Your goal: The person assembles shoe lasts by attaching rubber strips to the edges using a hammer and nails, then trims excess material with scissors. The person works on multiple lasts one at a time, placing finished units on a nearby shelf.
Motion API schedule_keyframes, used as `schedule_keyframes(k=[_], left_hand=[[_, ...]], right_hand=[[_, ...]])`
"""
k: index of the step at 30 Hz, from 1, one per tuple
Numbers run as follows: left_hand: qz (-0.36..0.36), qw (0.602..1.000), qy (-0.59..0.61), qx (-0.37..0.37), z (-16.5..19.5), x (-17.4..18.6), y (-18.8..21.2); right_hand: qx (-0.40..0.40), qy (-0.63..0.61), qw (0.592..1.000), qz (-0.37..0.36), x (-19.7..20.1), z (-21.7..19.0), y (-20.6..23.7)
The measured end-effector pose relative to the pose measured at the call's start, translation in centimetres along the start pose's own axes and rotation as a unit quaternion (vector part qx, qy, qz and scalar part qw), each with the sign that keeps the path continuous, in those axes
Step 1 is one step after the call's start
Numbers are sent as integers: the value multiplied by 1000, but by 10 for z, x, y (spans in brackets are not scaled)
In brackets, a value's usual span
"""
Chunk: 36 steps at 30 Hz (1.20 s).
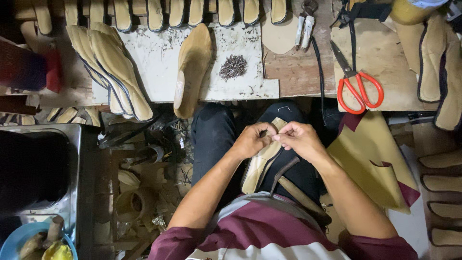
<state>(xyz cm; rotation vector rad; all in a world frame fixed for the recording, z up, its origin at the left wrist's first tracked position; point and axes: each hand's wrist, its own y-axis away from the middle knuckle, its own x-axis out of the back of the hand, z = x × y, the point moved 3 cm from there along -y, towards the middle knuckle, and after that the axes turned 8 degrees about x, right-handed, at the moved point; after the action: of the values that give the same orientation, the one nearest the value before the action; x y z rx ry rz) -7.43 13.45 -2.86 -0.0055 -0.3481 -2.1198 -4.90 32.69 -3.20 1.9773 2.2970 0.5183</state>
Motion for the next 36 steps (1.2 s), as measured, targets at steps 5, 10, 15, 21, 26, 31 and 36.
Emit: schedule_keyframes(k=[5,10,15,21,26,31,36], left_hand=[[7,1000,23,-14,-8,3,0],[21,998,63,3,-19,10,2],[5,999,53,1,-30,10,-6],[-11,997,72,-3,-34,1,-6],[-8,998,57,14,-33,5,-8],[-10,999,40,0,-29,6,-7],[-11,999,21,37,-31,10,-5]], right_hand=[[72,59,994,48,-9,-19,17],[187,302,933,53,-15,-40,107],[57,434,897,-61,-19,-14,158],[177,203,956,115,-10,-10,168],[105,-59,968,220,-18,-8,152],[230,199,940,153,-29,-35,132],[212,223,943,128,-31,-54,121]])
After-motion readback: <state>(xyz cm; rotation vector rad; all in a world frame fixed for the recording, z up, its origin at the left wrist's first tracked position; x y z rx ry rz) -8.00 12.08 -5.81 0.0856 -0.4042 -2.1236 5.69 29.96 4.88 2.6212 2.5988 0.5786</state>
